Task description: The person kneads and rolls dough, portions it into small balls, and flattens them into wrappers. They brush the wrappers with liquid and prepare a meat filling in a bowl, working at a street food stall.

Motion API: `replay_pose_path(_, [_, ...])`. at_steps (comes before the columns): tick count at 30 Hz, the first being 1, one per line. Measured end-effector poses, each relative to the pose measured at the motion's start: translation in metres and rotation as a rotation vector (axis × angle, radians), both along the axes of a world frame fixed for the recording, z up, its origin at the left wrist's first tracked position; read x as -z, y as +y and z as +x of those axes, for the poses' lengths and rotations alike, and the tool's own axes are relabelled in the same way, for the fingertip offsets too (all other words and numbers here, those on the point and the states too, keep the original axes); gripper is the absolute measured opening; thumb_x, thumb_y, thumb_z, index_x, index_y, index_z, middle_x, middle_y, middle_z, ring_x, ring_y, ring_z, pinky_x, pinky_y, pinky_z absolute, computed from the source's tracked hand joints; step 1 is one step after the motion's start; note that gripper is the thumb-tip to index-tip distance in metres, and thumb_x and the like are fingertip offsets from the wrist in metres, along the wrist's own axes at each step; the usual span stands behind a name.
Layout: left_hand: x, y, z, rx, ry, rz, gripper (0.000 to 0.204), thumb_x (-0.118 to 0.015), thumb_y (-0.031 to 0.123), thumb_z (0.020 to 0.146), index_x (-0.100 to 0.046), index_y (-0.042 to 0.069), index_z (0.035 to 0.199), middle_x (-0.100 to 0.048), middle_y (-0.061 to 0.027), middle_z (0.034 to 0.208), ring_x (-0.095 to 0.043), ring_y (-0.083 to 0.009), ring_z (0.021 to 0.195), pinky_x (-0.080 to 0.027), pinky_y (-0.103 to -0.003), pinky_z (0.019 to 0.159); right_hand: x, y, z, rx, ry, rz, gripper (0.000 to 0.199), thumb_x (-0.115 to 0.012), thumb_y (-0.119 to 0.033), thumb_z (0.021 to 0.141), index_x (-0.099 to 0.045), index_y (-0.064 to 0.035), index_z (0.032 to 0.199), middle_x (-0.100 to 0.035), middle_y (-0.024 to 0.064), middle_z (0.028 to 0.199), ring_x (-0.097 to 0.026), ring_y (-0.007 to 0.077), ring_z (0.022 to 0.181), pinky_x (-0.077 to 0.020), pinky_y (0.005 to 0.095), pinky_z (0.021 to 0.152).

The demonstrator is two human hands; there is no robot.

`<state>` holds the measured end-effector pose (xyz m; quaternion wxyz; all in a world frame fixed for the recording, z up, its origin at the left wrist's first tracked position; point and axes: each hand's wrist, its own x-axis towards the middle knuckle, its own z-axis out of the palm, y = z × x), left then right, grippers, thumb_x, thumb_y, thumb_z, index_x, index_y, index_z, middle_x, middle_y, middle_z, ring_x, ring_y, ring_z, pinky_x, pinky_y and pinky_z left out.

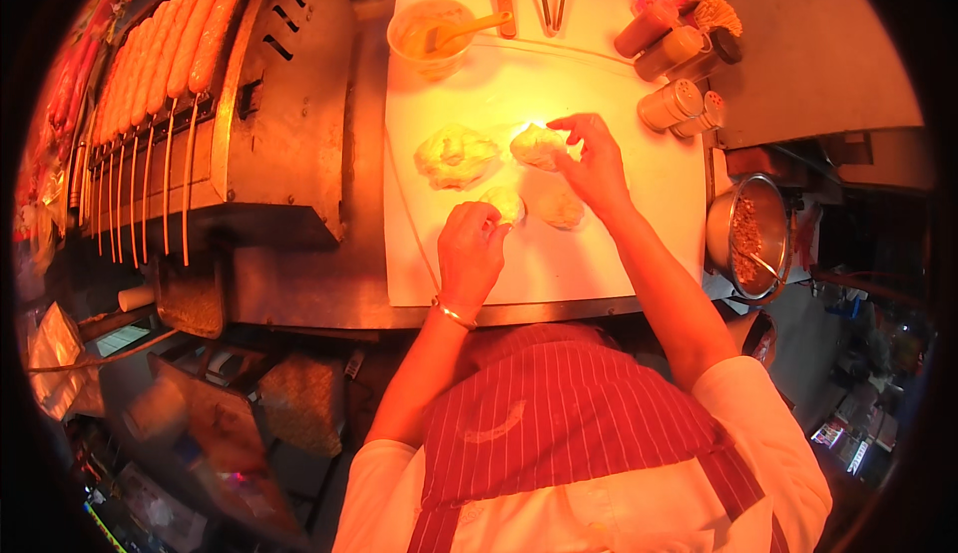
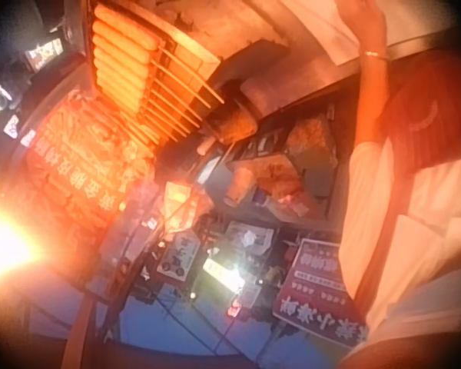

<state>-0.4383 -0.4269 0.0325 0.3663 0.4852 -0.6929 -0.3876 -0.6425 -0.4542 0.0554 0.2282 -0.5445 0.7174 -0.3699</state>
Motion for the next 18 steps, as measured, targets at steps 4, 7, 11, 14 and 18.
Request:
replay_pose_path(4, [0.012,0.005,0.003,0.097,-0.074,0.068,0.024,-0.077,0.002,0.07,-0.06,-0.001,0.086,-0.059,-0.0126,0.079,-0.06,-0.0251,0.07,-0.049,-0.034,0.063,0.017,0.027,0.004,-0.13,-0.124,-0.024,0.026,-0.065,0.003,0.076,-0.069,-0.0053,0.1,-0.059,0.0026,0.091,-0.052,0.0102,0.074,-0.0432,0.0233,0.065])
replay_pose_path(7, [0.02,0.001,-0.003,0.053,-0.187,0.023,0.028,-0.079,0.003,0.068,-0.059,-0.001,0.087,-0.057,-0.0125,0.08,-0.06,-0.0268,0.071,-0.049,-0.034,0.064,0.02,0.038,0.017,-0.156,-0.21,0.051,0.025,-0.064,0.003,0.077,-0.069,-0.004,0.101,-0.06,0.0025,0.093,-0.052,0.0098,0.074,-0.0441,0.024,0.066])
replay_pose_path(11, [0.033,-0.017,-0.009,0.021,-0.233,0.006,0.033,-0.077,0.001,0.069,-0.06,0.0,0.097,-0.058,-0.0134,0.088,-0.061,-0.0261,0.079,-0.05,-0.033,0.069,0.019,0.035,0.025,-0.185,-0.21,0.114,0.031,-0.065,0.002,0.077,-0.066,-0.0037,0.108,-0.061,0.0075,0.102,-0.057,0.0171,0.084,-0.0479,0.0292,0.075])
replay_pose_path(14, [0.043,-0.022,-0.008,0.025,-0.19,0.085,0.038,-0.076,-0.001,0.07,-0.061,0.0,0.105,-0.058,-0.0142,0.094,-0.062,-0.0255,0.084,-0.051,-0.032,0.072,0.032,0.034,0.032,-0.335,-0.066,0.04,0.043,-0.066,0.001,0.076,-0.061,-0.0042,0.118,-0.059,0.0129,0.114,-0.057,0.0271,0.1,-0.0476,0.0356,0.088])
replay_pose_path(18, [0.043,-0.024,-0.005,0.057,-0.096,0.314,0.042,-0.073,-0.003,0.073,-0.06,0.001,0.114,-0.058,-0.0133,0.105,-0.062,-0.0218,0.095,-0.051,-0.029,0.078,0.044,0.036,0.045,-0.406,0.032,0.016,0.052,-0.068,0.003,0.073,-0.057,-0.0042,0.123,-0.056,0.0163,0.121,-0.052,0.0351,0.113,-0.0445,0.0405,0.096])
